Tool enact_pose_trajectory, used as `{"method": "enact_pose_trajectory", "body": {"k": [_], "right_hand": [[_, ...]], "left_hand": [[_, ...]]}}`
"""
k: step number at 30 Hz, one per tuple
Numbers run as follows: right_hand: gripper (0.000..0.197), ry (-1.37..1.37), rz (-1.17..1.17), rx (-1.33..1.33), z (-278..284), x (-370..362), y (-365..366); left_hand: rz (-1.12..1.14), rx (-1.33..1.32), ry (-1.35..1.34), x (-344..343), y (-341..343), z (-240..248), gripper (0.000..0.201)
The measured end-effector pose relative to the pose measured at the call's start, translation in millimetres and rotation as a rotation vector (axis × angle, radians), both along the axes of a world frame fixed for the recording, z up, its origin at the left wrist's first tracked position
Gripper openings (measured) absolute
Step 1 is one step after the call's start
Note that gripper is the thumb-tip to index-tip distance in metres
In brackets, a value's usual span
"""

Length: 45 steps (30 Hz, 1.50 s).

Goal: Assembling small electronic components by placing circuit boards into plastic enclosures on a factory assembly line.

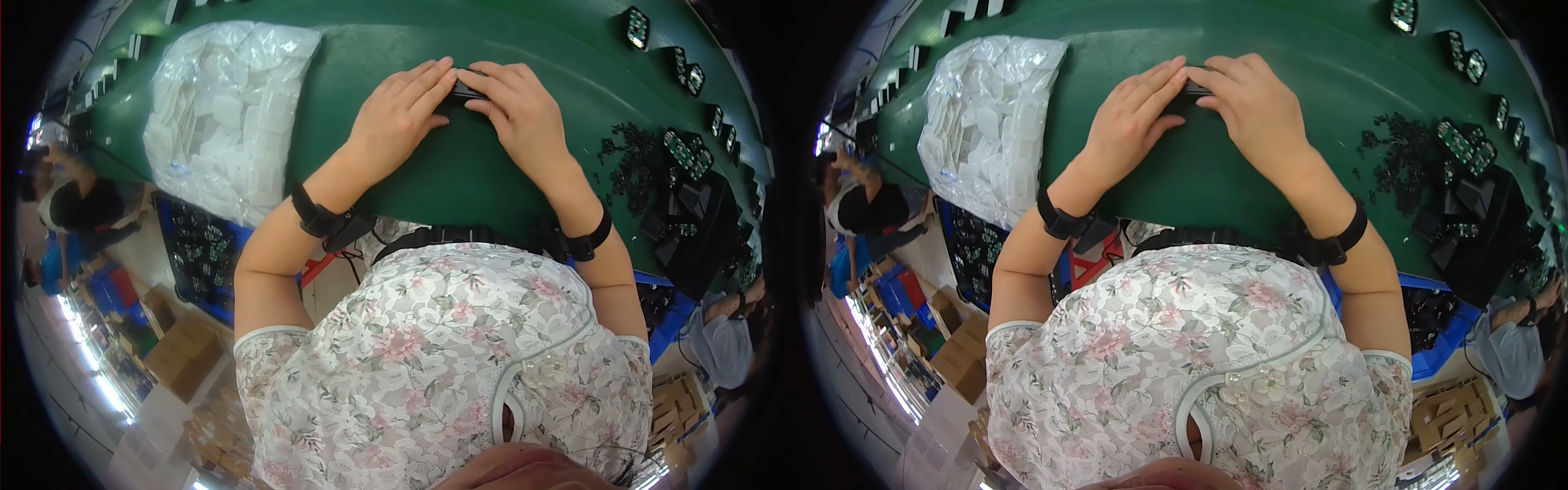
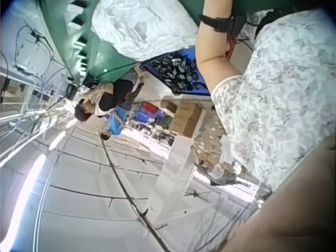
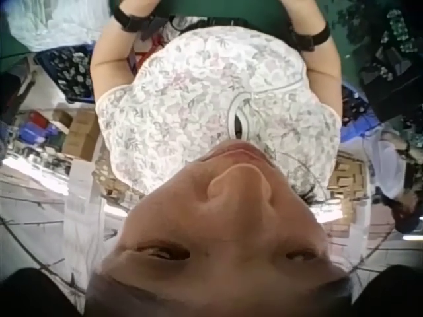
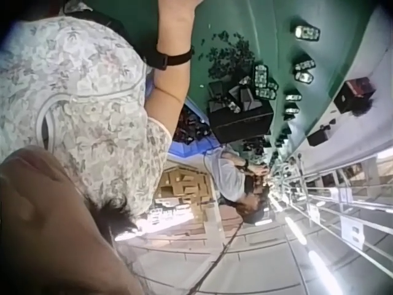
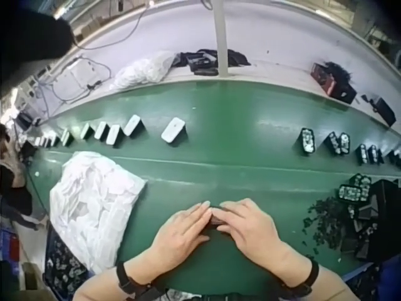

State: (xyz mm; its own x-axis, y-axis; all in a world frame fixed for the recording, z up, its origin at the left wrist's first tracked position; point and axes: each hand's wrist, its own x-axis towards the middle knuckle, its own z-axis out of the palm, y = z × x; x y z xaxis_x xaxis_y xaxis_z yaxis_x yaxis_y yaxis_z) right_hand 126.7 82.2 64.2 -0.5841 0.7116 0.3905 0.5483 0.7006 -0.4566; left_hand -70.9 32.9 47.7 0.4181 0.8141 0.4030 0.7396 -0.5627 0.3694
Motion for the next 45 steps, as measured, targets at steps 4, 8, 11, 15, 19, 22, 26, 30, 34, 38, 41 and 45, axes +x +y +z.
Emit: {"method": "enact_pose_trajectory", "body": {"k": [4,8,11,15,19,22,26,30,34,38,41,45], "right_hand": [[0.031,0.096,0.109,-0.388,5.3,10.8,38.1],[0.028,0.295,-0.189,-0.229,10.8,37.1,51.5],[0.026,0.261,-0.456,-0.204,27.7,87.8,48.1],[0.024,-0.018,-0.569,-0.144,25.6,149.9,31.9],[0.024,-0.146,-0.589,-0.182,11.6,156.7,13.6],[0.009,-0.187,-0.513,-0.109,12.2,148.0,7.0],[0.016,-0.247,-0.461,-0.128,13.1,148.0,-4.2],[0.018,-0.271,-0.474,-0.186,10.8,142.4,-13.8],[0.008,-0.25,-0.485,-0.12,1.0,150.6,-6.4],[0.013,-0.302,-0.633,-0.172,14.7,142.0,-9.7],[0.013,-0.342,-0.658,-0.166,11.6,142.8,-4.7],[0.01,-0.33,-0.568,-0.029,-1.6,162.9,6.2]], "left_hand": [[0.109,0.1,-0.009,15.1,19.1,-4.2,0.051],[0.224,-0.075,-0.241,17.2,81.9,-6.6,0.036],[0.284,-0.413,-0.542,-0.4,161.3,-13.3,0.024],[0.291,-0.7,-0.95,-0.1,237.3,-14.7,0.031],[0.374,-0.931,-0.911,-5.6,263.7,-25.0,0.035],[0.156,-1.036,-0.891,-39.1,260.9,-30.1,0.038],[0.55,-0.231,-0.46,-26.4,214.2,-19.1,0.042],[0.466,-0.059,-0.44,-25.4,78.5,35.4,0.023],[0.673,0.05,-0.283,-72.4,-13.3,50.2,0.017],[0.969,0.148,-0.01,-147.6,-60.8,33.8,0.023],[0.993,0.221,0.267,-181.6,-76.0,18.2,0.03],[1.1,0.027,0.255,-192.5,-61.8,11.1,0.023]]}}
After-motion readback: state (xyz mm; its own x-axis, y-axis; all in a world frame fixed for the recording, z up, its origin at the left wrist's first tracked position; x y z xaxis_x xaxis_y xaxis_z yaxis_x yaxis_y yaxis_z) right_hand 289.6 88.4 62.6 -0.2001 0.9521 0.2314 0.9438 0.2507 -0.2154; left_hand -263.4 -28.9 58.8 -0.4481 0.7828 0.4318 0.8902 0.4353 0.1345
